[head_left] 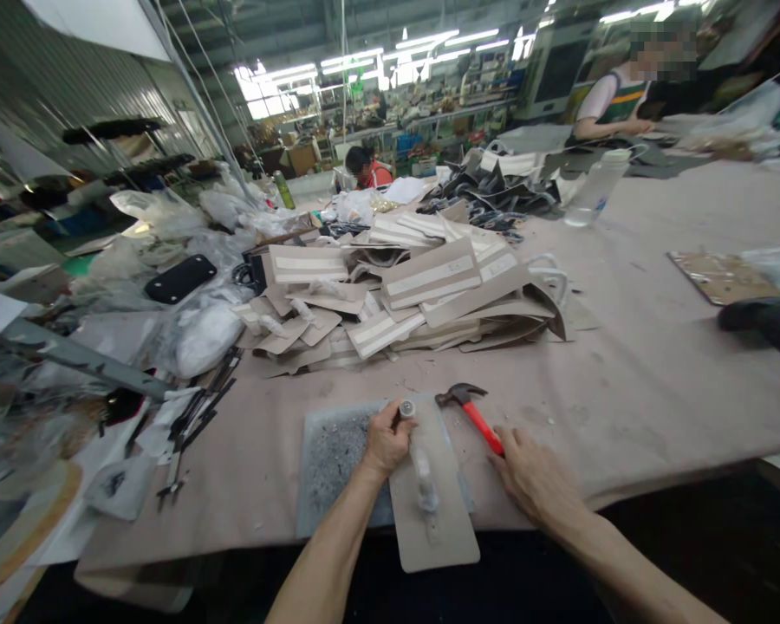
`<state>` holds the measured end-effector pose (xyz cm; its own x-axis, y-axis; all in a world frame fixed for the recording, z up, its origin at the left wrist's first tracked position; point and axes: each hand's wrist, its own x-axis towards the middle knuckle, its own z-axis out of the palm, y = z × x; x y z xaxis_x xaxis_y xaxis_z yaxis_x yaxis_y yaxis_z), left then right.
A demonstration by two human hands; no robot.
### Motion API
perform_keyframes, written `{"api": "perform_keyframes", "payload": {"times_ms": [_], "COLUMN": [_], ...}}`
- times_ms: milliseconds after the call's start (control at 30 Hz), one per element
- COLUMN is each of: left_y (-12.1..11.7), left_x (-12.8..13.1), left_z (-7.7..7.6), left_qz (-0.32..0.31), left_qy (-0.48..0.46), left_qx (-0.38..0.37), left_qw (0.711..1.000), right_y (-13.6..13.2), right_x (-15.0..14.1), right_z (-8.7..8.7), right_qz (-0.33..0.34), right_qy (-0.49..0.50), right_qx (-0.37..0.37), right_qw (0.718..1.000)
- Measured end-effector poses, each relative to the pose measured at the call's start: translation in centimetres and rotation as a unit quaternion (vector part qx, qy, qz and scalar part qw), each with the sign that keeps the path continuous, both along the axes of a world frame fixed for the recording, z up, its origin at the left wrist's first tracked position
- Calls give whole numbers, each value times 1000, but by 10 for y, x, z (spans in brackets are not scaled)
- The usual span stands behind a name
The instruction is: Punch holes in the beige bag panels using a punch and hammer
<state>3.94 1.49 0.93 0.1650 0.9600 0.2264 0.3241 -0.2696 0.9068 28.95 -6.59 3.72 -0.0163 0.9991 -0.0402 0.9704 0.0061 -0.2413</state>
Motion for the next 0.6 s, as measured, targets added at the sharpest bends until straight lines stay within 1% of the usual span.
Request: {"api": "perform_keyframes", "payload": {"times_ms": [33,67,100,167,200,233,300,367,400,433,467,500,567,600], "left_y": [0,0,0,2,3,5,8,9,8,6,2,-2,-12,-17], "left_x": [0,1,2,4,5,5,3,-4,-9,-15,-21,-27,-35,-37], "left_z": [0,0,0,-1,-2,-2,-3,-3,-4,-4,-4,-4,-4,-4], "left_qz": [3,4,7,19,34,58,138,220,245,256,255,247,230,226], "left_qy": [-8,-17,-28,-58,-80,-106,-183,-261,-282,-285,-271,-245,-185,-156], "left_qx": [-6,-12,-21,-46,-62,-80,-115,-134,-134,-128,-118,-105,-76,-62], "left_qw": [1000,1000,999,997,994,989,967,930,918,915,921,932,952,960], "right_y": [0,0,0,-2,-2,-2,0,7,12,19,28,39,61,71], "right_x": [-10,-23,-38,-68,-81,-92,-105,-103,-98,-92,-85,-81,-83,-92], "right_z": [-2,-3,-2,-2,-3,-6,-15,-20,-19,-14,-5,8,41,59], "right_qz": [32,80,137,245,275,288,277,263,254,236,204,154,23,-37], "right_qy": [11,34,61,100,107,109,121,159,189,227,268,310,384,411], "right_qx": [56,95,113,96,77,61,45,42,47,58,76,98,150,173], "right_qw": [998,992,982,960,952,950,952,951,947,943,939,933,911,894]}}
